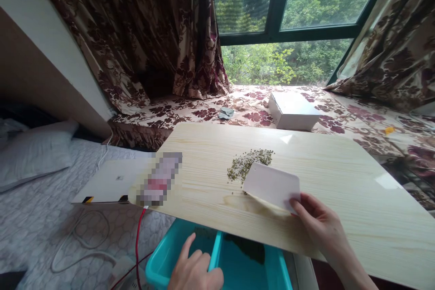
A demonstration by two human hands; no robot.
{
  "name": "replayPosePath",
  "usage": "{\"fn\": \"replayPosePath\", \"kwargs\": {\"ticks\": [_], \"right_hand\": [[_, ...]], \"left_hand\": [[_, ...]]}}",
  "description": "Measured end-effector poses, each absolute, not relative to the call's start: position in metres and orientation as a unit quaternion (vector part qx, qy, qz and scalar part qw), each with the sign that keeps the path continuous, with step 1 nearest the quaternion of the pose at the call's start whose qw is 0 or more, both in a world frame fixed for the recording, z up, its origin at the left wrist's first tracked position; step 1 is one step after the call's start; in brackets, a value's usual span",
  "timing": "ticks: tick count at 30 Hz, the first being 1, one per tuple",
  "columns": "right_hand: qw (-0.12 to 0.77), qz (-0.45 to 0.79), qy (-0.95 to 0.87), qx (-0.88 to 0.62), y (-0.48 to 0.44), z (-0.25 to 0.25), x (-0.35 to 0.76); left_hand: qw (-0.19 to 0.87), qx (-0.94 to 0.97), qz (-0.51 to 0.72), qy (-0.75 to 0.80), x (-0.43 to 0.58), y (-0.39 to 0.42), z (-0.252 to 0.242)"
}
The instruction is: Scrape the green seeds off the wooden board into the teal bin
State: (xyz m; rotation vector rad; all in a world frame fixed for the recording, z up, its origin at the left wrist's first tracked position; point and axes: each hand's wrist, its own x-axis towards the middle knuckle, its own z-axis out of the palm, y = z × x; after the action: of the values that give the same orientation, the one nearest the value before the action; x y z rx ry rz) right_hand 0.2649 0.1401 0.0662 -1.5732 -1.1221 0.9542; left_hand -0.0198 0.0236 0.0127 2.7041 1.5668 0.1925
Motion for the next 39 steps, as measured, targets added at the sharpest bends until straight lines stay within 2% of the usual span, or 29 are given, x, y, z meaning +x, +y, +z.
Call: {"fn": "replayPosePath", "kwargs": {"ticks": [9,16,21,26,39], "right_hand": [[0.481,0.353,-0.427,-0.679,0.143,0.066,0.281],[0.47,0.389,-0.433,-0.663,0.145,0.065,0.28],[0.462,0.428,-0.444,-0.637,0.142,0.062,0.281],[0.469,0.41,-0.445,-0.643,0.145,0.063,0.277],[0.393,0.47,-0.55,-0.567,0.121,0.065,0.268]], "left_hand": [[-0.001,0.861,0.074,0.503,-0.018,0.024,0.016],[-0.009,0.859,0.088,0.505,-0.018,0.024,0.016],[-0.004,0.858,0.143,0.493,-0.019,0.025,0.018],[-0.011,0.854,0.179,0.488,-0.02,0.026,0.018],[-0.003,0.848,0.153,0.507,-0.026,0.02,0.024]]}}
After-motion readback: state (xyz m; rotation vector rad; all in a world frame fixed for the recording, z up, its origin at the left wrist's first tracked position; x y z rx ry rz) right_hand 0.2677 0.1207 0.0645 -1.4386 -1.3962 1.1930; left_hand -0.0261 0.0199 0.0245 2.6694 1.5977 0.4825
